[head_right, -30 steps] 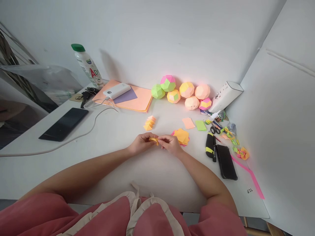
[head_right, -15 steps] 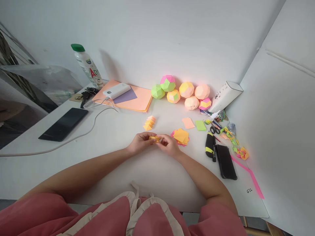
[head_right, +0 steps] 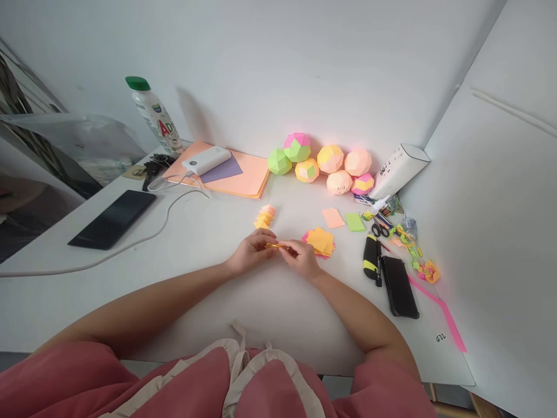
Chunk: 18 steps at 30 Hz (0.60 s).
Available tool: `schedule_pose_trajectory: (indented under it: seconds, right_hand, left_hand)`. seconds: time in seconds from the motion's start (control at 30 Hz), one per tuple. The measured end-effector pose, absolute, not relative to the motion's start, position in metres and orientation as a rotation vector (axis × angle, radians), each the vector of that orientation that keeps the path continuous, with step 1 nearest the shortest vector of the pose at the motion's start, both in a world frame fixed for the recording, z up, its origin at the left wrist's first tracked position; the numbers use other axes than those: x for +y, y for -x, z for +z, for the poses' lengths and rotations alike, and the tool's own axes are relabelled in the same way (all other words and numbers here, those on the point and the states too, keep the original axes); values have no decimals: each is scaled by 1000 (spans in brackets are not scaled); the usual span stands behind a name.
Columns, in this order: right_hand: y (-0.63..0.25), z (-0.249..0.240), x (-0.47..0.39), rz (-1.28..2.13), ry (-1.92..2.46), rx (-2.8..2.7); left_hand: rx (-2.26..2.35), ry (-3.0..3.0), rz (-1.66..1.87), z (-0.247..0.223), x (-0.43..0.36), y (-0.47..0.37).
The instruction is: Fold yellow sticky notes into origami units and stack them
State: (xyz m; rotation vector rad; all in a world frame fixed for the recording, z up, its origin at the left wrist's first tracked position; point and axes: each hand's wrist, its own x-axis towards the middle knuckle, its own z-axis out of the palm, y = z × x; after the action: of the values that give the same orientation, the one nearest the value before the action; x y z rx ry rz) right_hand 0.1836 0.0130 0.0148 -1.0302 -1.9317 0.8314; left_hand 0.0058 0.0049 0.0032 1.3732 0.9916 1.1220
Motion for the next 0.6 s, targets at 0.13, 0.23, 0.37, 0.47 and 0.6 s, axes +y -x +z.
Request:
schedule_pose_trajectory:
  seconds: [0.13, 0.23, 0.37, 0.47, 0.6]
  right_hand:
    - [-185, 16, 12, 839, 1053, -1944]
    - [-187, 15, 12, 873, 1070, -1936]
    - [-187, 15, 12, 928, 1084, -1908]
    - [-186, 15, 12, 952, 1086, -1882]
    - [-185, 14, 13, 1025, 1096, -1851]
  left_hand:
    - [987, -1433, 1054, 8, 3, -5]
    - [991, -1450, 1033, 11, 2, -5]
    - [1002, -1421, 1053, 12, 1, -6]
    - [990, -1412, 1065, 11, 0, -6]
    - [966, -1401, 1073, 11, 0, -6]
